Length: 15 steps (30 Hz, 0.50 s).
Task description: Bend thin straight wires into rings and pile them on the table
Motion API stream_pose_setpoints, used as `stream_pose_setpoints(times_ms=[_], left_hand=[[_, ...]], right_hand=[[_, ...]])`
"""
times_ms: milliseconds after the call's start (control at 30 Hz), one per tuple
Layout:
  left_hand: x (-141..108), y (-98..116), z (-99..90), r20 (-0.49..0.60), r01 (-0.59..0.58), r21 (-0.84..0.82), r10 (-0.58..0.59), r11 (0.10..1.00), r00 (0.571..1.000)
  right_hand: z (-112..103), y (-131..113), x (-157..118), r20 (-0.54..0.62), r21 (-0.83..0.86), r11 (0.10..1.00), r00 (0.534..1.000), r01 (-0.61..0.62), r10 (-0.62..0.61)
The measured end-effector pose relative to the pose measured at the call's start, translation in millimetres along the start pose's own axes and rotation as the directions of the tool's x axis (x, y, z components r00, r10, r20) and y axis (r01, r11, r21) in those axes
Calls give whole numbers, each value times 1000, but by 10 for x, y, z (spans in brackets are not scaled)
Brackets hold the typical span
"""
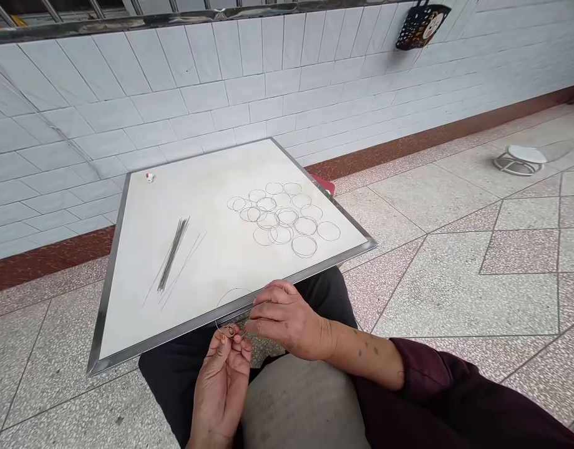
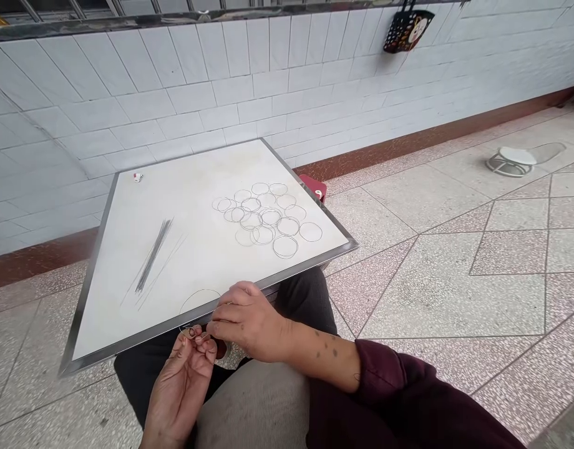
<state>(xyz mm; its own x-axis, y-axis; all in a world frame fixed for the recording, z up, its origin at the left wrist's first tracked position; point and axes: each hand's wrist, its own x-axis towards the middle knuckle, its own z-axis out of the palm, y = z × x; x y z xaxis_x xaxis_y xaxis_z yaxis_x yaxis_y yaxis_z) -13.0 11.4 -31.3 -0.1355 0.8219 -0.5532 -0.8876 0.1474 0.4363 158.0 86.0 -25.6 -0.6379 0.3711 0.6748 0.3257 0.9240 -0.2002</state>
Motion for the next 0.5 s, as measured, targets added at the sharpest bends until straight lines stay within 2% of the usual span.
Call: stream_pose_setpoints(times_ms=[333,500], left_hand=[[3,-7,-6,-76,-12,-12,11,1000,997],[4,-9,-8,-49,-41,33,42,999,998]], right_hand=[[-33,51,-41,55,-38,997,996,72,-70],[-21,56,-50,36,-25,997,997,71,-70]])
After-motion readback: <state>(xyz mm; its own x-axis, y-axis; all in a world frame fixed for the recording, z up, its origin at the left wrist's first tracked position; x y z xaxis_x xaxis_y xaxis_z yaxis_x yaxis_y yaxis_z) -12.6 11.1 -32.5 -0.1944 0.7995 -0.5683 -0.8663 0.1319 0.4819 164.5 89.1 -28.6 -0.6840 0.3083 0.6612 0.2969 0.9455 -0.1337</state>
